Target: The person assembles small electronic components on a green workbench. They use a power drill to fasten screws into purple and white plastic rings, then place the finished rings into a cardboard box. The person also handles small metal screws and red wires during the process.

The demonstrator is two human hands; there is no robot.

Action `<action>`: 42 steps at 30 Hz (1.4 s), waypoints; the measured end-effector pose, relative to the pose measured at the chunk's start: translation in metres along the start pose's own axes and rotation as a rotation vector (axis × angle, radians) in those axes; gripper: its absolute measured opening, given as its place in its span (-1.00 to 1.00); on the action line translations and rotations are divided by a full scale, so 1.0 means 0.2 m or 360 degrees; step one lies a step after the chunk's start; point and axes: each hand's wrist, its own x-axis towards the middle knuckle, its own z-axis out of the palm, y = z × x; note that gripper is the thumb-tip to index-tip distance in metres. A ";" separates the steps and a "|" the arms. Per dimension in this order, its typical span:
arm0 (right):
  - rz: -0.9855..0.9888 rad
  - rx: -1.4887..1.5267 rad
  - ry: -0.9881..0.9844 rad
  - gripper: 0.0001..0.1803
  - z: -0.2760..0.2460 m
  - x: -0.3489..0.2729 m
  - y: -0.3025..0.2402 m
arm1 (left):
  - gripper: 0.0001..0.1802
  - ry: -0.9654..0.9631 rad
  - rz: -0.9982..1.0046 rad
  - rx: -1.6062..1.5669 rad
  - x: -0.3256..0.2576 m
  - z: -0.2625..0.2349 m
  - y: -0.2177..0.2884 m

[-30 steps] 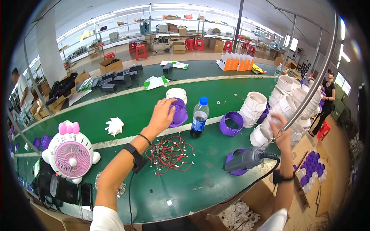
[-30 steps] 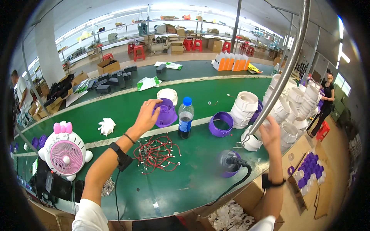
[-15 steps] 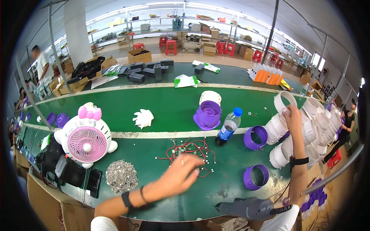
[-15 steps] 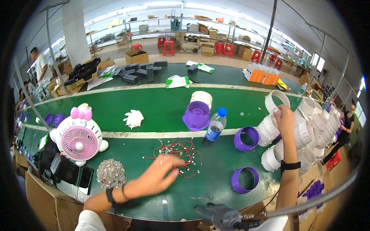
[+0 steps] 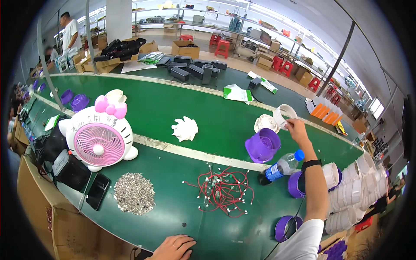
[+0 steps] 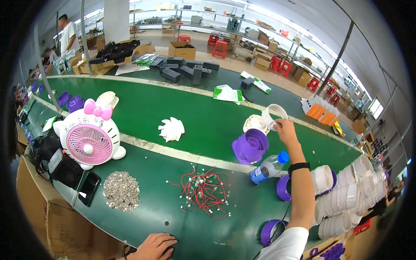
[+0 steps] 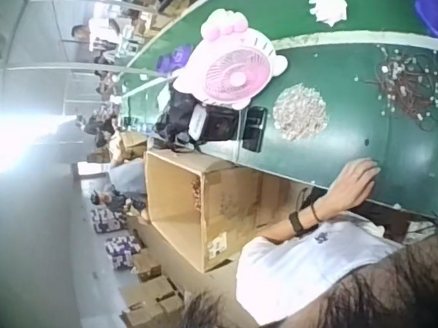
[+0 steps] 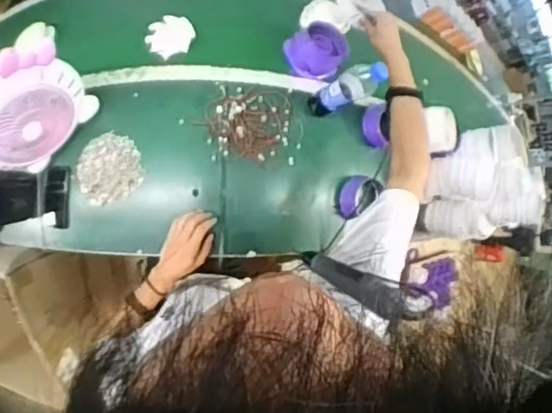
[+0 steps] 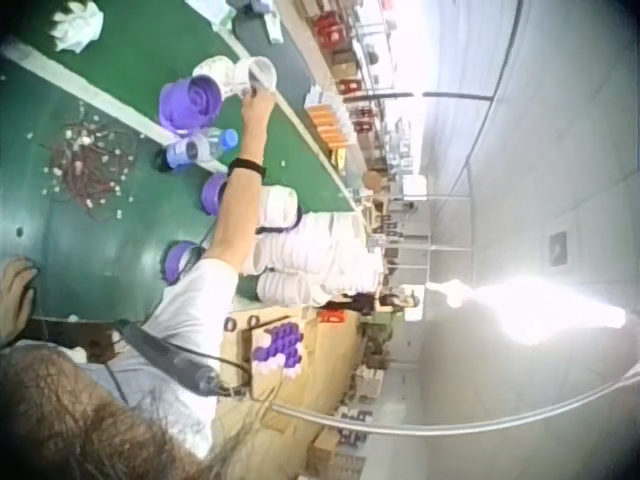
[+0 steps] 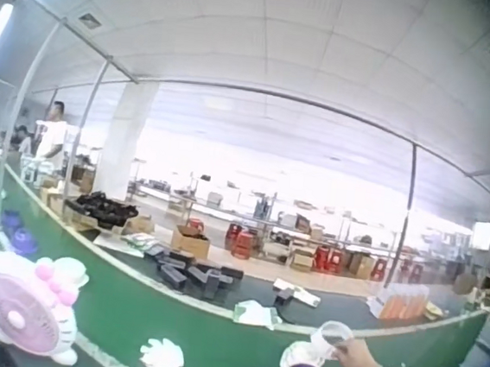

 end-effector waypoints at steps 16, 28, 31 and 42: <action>0.0104 -0.0059 -0.0098 -0.69 0.21 0.04 0.03 | -0.59 -0.0011 -0.0022 0.0097 0.01 0.02 -0.02; 0.0254 -0.0110 -0.0143 -0.67 0.21 0.02 0.16 | -0.59 0.0006 -0.0010 0.0094 -0.01 0.04 -0.04; 0.0259 -0.0158 -0.0161 -0.66 0.19 0.02 0.16 | -0.60 0.0000 -0.0010 0.0083 -0.01 0.03 -0.04; 0.0215 -0.0082 -0.0050 -0.56 0.18 -0.03 0.21 | -0.59 0.0030 0.0030 0.0047 -0.02 0.00 -0.04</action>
